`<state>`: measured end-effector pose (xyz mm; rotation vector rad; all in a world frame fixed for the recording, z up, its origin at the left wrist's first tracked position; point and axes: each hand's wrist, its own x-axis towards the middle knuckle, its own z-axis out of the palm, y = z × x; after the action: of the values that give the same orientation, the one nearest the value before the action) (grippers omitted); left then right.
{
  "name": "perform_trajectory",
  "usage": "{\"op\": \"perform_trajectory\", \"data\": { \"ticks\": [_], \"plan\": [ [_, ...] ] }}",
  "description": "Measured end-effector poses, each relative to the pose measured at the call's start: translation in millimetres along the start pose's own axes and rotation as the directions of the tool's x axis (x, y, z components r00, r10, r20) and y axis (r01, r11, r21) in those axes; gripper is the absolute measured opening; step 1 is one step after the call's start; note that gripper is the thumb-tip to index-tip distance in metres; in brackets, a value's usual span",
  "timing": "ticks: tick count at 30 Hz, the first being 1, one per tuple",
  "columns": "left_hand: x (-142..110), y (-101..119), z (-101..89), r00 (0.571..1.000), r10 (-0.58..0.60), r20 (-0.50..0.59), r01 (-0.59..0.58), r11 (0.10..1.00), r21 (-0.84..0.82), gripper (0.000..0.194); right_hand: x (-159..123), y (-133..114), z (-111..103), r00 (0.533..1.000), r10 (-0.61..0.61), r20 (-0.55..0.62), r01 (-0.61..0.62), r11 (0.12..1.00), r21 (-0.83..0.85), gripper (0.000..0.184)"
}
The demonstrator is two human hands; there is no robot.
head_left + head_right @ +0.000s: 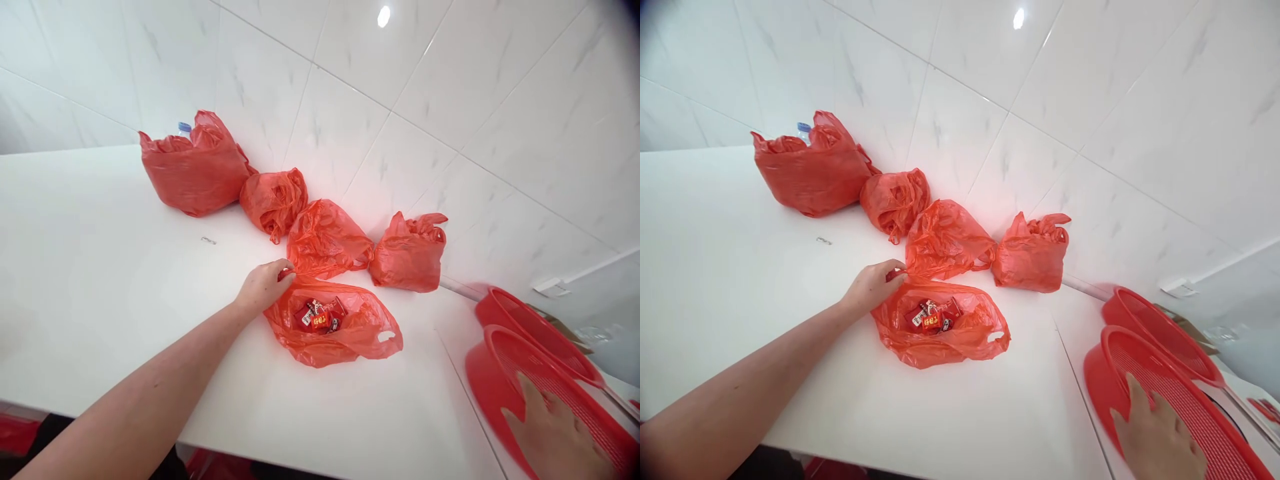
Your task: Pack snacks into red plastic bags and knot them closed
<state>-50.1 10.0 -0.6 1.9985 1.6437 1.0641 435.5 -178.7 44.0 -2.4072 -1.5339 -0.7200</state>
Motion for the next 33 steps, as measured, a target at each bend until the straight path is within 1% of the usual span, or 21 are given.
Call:
{"op": "perform_trajectory", "data": {
  "ticks": [1,2,4,5,6,7,8,9,11,13,14,18,20,22,24,25,26,27,28,31,33],
  "plan": [
    [-0.3,-0.3,0.2,1.0,-0.006,-0.005,0.005,1.0,-0.013,0.028,1.2,-17.5,-2.5,0.999,-0.044,-0.005,0.044,0.998,-0.034,0.068],
    [-0.5,-0.7,0.7,1.0,-0.011,-0.012,0.011,1.0,-0.028,0.028,1.4,-37.6,-5.0,0.996,-0.086,0.029,0.087,0.996,-0.016,0.068],
    [-0.2,-2.0,2.1,0.999,-0.024,-0.031,0.022,0.997,-0.071,0.027,-1.0,-82.1,-8.8,0.986,-0.108,0.123,0.086,0.981,0.173,0.059],
    [0.2,-2.8,2.9,0.999,-0.036,-0.041,0.031,0.994,-0.104,0.027,-3.3,-104.4,-10.1,0.978,-0.096,0.188,0.038,0.957,0.289,0.055],
    [0.9,-3.7,3.7,0.997,-0.053,-0.05,0.045,0.988,-0.148,0.027,-6.0,-125.5,-11.0,0.957,-0.113,0.269,-0.005,0.916,0.401,0.051],
    [1.7,-4.7,4.3,0.996,-0.078,-0.053,0.066,0.977,-0.204,0.027,-9.1,-144.8,-11.4,0.93,-0.165,0.328,-0.026,0.863,0.505,0.048],
    [2.5,-5.6,4.9,0.993,-0.109,-0.046,0.093,0.958,-0.27,0.027,-12.4,-162.1,-11.4,0.912,-0.207,0.354,-0.051,0.799,0.6,0.048],
    [3.5,-6.4,5.3,0.99,-0.141,-0.03,0.123,0.932,-0.341,0.028,-15.8,-177.2,-11.0,0.9,-0.246,0.361,-0.073,0.73,0.679,0.05],
    [5.1,-7.8,6.1,0.982,-0.186,0.028,0.176,0.856,-0.486,0.029,-22.4,-201.7,-9.2,0.895,-0.277,0.351,-0.121,0.604,0.787,0.054],
    [6.2,-9.1,7.4,0.976,-0.195,0.096,0.211,0.753,-0.623,0.031,-27.4,-219.7,-6.0,0.897,-0.249,0.364,-0.188,0.531,0.826,0.055],
    [6.7,-9.7,8.4,0.974,-0.191,0.122,0.222,0.695,-0.684,0.032,-28.6,-226.5,-4.0,0.895,-0.219,0.389,-0.23,0.521,0.822,0.054],
    [9.0,-13.0,10.5,0.97,-0.18,0.161,0.226,0.435,-0.872,0.039,-20.3,-239.5,3.5,0.878,-0.083,0.472,-0.358,0.541,0.761,0.04],
    [11.0,-15.0,6.2,0.974,-0.165,0.155,0.195,0.264,-0.945,0.04,-9.3,-237.8,3.2,0.877,-0.036,0.479,-0.4,0.499,0.769,0.034],
    [12.9,-16.3,-3.5,0.985,-0.121,0.127,0.136,0.066,-0.989,0.04,3.0,-232.2,-1.9,0.906,0.033,0.422,-0.402,0.377,0.834,0.033],
    [13.3,-16.2,-16.6,0.995,-0.045,0.091,0.087,-0.093,-0.992,0.039,13.3,-225.0,-10.1,0.948,0.129,0.291,-0.311,0.189,0.931,0.029],
    [12.8,-15.5,-23.1,0.997,0.002,0.08,0.08,-0.143,-0.987,0.038,17.0,-221.6,-14.0,0.959,0.175,0.223,-0.242,0.092,0.966,0.026],
    [11.9,-14.6,-28.7,0.996,0.05,0.077,0.085,-0.175,-0.981,0.038,19.5,-218.4,-16.9,0.962,0.208,0.177,-0.183,0.007,0.983,0.023],
    [10.7,-13.6,-33.0,0.992,0.093,0.083,0.1,-0.194,-0.976,0.037,20.8,-215.6,-18.3,0.961,0.224,0.16,-0.151,-0.059,0.987,0.021],
    [9.4,-12.7,-35.9,0.987,0.128,0.096,0.12,-0.202,-0.972,0.037,21.2,-213.2,-18.0,0.96,0.221,0.169,-0.148,-0.11,0.983,0.019],
    [7.6,-12.6,-35.9,0.97,0.182,0.163,0.197,-0.186,-0.963,0.039,18.6,-205.8,-8.5,0.946,0.182,0.268,-0.231,-0.203,0.952,0.016],
    [9.3,-16.0,-31.8,0.966,0.148,0.212,0.231,-0.127,-0.965,0.04,16.3,-199.0,-0.9,0.933,0.172,0.315,-0.269,-0.246,0.931,0.015]
  ]
}}
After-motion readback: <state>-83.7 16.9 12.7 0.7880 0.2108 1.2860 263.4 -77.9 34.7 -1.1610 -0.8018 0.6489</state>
